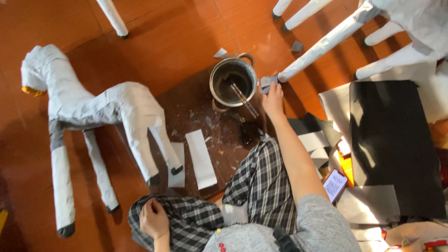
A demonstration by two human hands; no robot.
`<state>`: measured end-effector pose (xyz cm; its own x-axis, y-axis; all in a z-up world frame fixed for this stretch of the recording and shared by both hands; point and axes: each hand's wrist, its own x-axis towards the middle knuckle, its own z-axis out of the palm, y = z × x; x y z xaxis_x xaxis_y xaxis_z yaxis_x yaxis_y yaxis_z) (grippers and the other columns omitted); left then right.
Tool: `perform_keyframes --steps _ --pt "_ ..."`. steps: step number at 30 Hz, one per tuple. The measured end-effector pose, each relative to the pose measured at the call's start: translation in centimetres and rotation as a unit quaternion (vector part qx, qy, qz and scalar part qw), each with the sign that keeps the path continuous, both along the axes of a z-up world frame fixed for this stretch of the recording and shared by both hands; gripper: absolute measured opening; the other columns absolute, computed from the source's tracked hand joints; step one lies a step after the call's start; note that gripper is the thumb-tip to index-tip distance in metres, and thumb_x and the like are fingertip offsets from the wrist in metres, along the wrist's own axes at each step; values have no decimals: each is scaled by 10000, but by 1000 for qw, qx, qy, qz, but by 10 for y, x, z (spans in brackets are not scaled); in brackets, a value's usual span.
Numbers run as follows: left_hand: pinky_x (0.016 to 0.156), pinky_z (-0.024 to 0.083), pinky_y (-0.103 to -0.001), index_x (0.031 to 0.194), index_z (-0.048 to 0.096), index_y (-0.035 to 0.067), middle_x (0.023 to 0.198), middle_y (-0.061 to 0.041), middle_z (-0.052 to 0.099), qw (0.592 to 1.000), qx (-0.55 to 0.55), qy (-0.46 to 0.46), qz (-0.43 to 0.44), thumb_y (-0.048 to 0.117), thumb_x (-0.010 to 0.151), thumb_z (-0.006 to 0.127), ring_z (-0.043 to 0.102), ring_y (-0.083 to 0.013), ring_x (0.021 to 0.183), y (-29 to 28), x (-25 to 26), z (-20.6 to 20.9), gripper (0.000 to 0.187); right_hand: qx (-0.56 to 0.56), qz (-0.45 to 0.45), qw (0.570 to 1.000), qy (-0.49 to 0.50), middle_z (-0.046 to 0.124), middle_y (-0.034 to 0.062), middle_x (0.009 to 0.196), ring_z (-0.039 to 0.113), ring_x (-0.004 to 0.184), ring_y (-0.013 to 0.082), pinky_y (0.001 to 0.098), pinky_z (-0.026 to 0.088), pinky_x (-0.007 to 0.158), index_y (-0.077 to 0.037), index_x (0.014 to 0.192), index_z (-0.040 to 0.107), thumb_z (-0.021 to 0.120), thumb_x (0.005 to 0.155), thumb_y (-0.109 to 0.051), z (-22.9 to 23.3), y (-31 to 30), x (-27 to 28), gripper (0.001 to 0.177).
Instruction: Applying paper strips and adhesive to a paper-mache animal frame
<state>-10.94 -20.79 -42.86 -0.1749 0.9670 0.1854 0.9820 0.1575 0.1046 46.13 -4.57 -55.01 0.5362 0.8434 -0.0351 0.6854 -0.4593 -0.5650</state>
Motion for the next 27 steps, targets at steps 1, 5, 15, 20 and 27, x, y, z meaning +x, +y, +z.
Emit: perform_keyframes --steps 1,5,15,20,27 --pt "724 556 -360 993 748 134 904 -29 729 1000 -2 -1 -1 148 964 647 679 -225 860 3 1 -2 106 -2 -1 1000 -1 306 354 1392 376 1182 582 556 300 1054 23 1424 303 608 876 -108 5 13 4 640" --pt "710 557 -328 974 755 152 878 -14 733 998 -43 38 24 169 968 645 681 -188 807 19 -1 -12 111 38 -8 996 -86 398 322 1355 413 1199 515 516 305 1061 120 1327 435 544 900 -56 13 78 32 475" --pt "558 436 -332 592 414 96 539 -75 380 984 -158 35 71 81 938 590 453 -208 515 44 18 4 388 -84 -345 922 154 96 416 1474 433 1290 488 426 361 1097 -67 1492 227 516 965 -216 -21 171 126 619" --pt "551 442 -334 620 439 121 595 -58 470 980 -167 77 77 150 940 622 514 -202 563 41 16 -1 370 -69 -159 985 -20 304 329 1294 589 925 499 545 468 874 13 1270 471 557 929 -165 -22 146 84 394" --pt "501 363 -344 561 338 111 497 -59 287 985 -157 22 65 60 901 617 388 -216 461 45 13 -7 443 -213 80 951 -209 701 147 853 686 782 389 496 549 631 -110 867 706 540 974 -387 53 141 65 339"
